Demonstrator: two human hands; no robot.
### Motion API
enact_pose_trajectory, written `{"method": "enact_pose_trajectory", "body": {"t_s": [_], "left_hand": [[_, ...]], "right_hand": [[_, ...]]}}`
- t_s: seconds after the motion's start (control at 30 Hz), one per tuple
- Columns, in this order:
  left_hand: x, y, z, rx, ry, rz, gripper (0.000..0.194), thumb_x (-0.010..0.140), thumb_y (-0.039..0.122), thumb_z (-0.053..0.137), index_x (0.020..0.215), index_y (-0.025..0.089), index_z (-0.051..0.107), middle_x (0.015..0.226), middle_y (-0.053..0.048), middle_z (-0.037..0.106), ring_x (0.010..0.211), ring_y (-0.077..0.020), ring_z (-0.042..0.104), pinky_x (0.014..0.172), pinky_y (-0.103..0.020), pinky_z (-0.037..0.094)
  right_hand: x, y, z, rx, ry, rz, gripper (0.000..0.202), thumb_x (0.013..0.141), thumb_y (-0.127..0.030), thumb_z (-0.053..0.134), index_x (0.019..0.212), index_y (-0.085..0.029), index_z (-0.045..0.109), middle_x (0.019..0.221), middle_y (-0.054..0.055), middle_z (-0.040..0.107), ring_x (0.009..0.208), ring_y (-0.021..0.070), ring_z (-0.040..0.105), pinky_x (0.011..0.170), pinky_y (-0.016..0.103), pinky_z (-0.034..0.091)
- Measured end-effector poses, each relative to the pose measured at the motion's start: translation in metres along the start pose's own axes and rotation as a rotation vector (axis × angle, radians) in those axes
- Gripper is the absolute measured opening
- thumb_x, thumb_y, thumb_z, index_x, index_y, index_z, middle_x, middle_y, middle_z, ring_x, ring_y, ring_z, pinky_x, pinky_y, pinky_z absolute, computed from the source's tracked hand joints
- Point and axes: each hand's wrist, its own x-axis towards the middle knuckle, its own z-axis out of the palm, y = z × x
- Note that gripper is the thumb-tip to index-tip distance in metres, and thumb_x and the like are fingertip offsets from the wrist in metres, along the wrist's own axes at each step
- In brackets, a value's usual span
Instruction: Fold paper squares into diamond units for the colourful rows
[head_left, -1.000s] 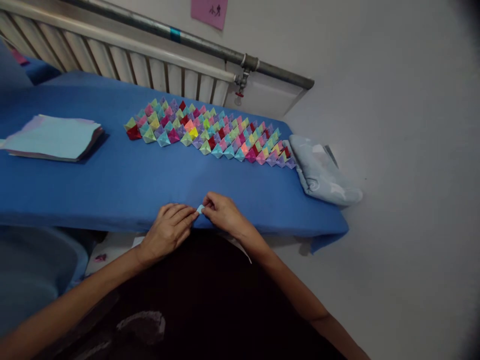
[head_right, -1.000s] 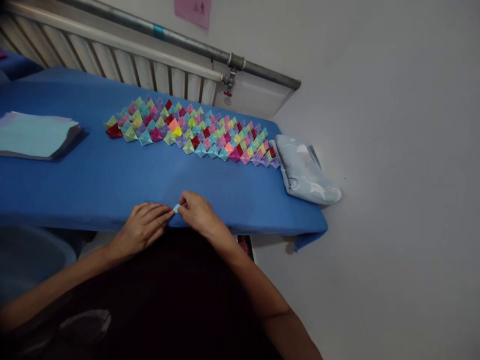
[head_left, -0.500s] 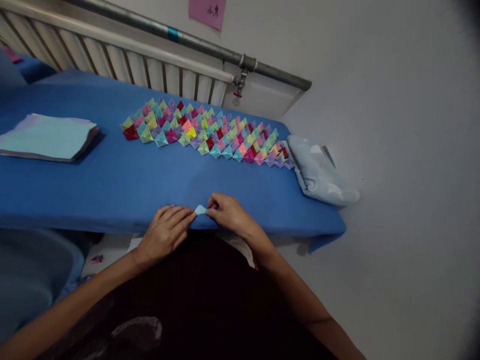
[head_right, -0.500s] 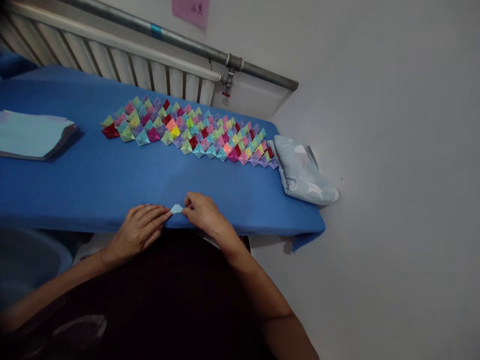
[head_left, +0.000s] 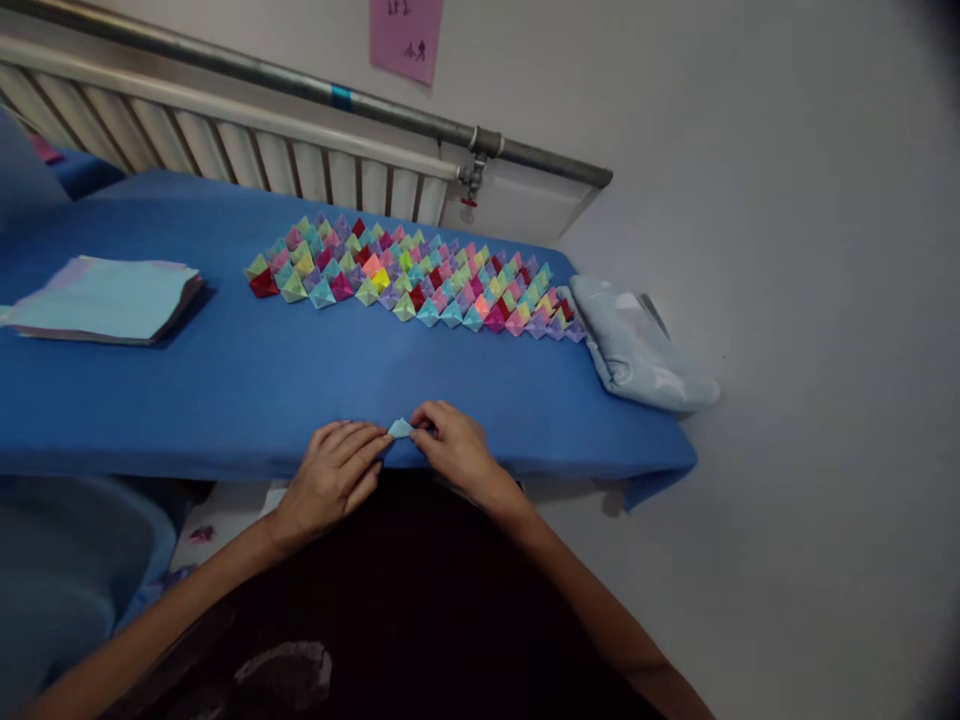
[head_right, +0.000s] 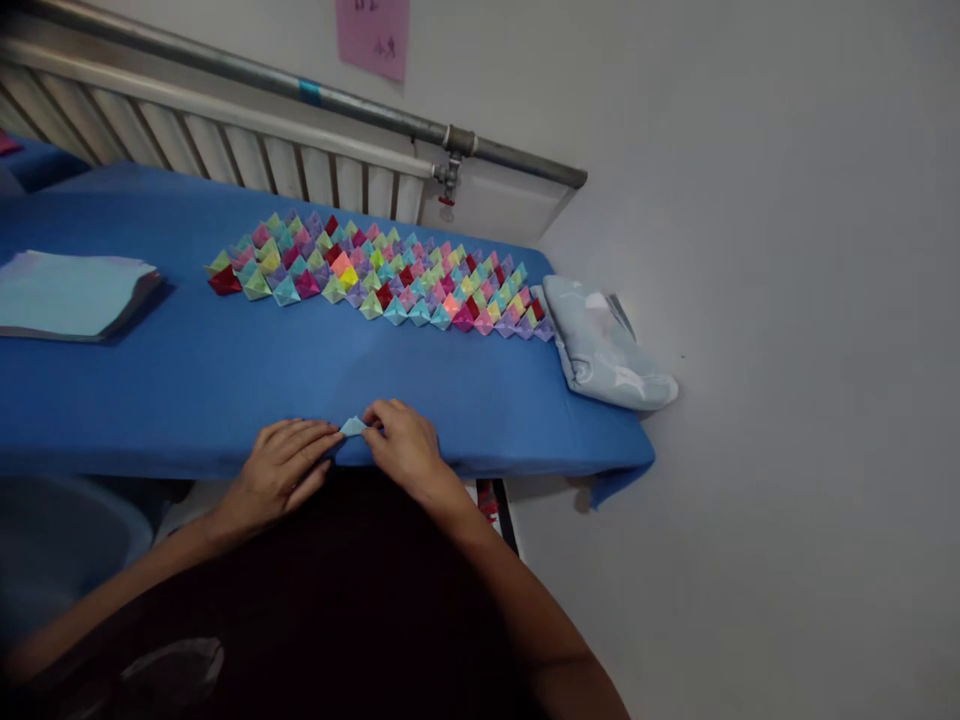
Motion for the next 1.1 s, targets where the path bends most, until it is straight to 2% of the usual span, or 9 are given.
{"method": "enact_pose_trajectory", "body": {"t_s": [0.2,0.33,0.47,0.57,0.8,1.1], "left_hand": [[0.009,0.002,-0.005,-0.106,0.056,-0.165,0.020,0.096,0.021,0.049,0.112,0.018,0.061,0.108,-0.010,0.069,0.102,-0.0222,0.063,0.092,-0.039,0.046],[0.019,0.002,-0.005,-0.149,0.031,-0.245,0.020,0.097,0.031,0.050,0.105,0.018,0.063,0.102,-0.008,0.069,0.098,-0.0217,0.063,0.087,-0.037,0.044],[0.029,0.002,-0.002,-0.164,-0.057,-0.231,0.022,0.096,0.037,0.053,0.099,0.019,0.065,0.088,-0.002,0.070,0.083,-0.0186,0.062,0.078,-0.035,0.040],[0.033,0.004,0.000,-0.155,-0.084,-0.196,0.021,0.096,0.037,0.053,0.096,0.020,0.067,0.089,-0.002,0.070,0.083,-0.0183,0.060,0.079,-0.034,0.038],[0.034,-0.001,0.003,-0.171,-0.062,-0.184,0.025,0.098,0.037,0.050,0.089,0.021,0.068,0.085,-0.002,0.071,0.080,-0.0167,0.059,0.077,-0.032,0.037],[0.036,-0.007,0.004,-0.320,-0.034,-0.303,0.025,0.095,0.038,0.054,0.084,0.024,0.071,0.084,-0.001,0.073,0.079,-0.0163,0.063,0.077,-0.032,0.041]], "right_hand": [[-0.012,0.008,0.008,0.068,0.080,-0.058,0.012,0.082,-0.011,0.056,0.085,-0.021,0.063,0.086,-0.001,0.060,0.078,0.0124,0.054,0.073,0.024,0.040],[-0.015,0.009,0.008,0.108,0.140,-0.073,0.021,0.079,-0.006,0.051,0.089,-0.020,0.063,0.089,0.000,0.061,0.074,0.0120,0.054,0.072,0.024,0.042],[-0.014,0.007,0.006,0.127,0.118,-0.092,0.017,0.083,-0.012,0.055,0.094,-0.020,0.065,0.089,0.001,0.062,0.074,0.0119,0.055,0.071,0.024,0.042],[-0.011,0.006,0.005,0.100,0.077,-0.119,0.016,0.084,-0.013,0.059,0.094,-0.021,0.068,0.088,0.000,0.063,0.076,0.0119,0.056,0.071,0.023,0.042],[-0.010,0.007,0.005,0.081,0.076,-0.138,0.009,0.088,-0.017,0.061,0.084,-0.021,0.068,0.080,-0.001,0.062,0.075,0.0118,0.055,0.070,0.023,0.040],[-0.010,0.007,0.004,0.250,0.123,-0.075,0.010,0.084,-0.016,0.062,0.078,-0.020,0.069,0.072,-0.003,0.059,0.066,0.0097,0.054,0.064,0.022,0.039]]}}
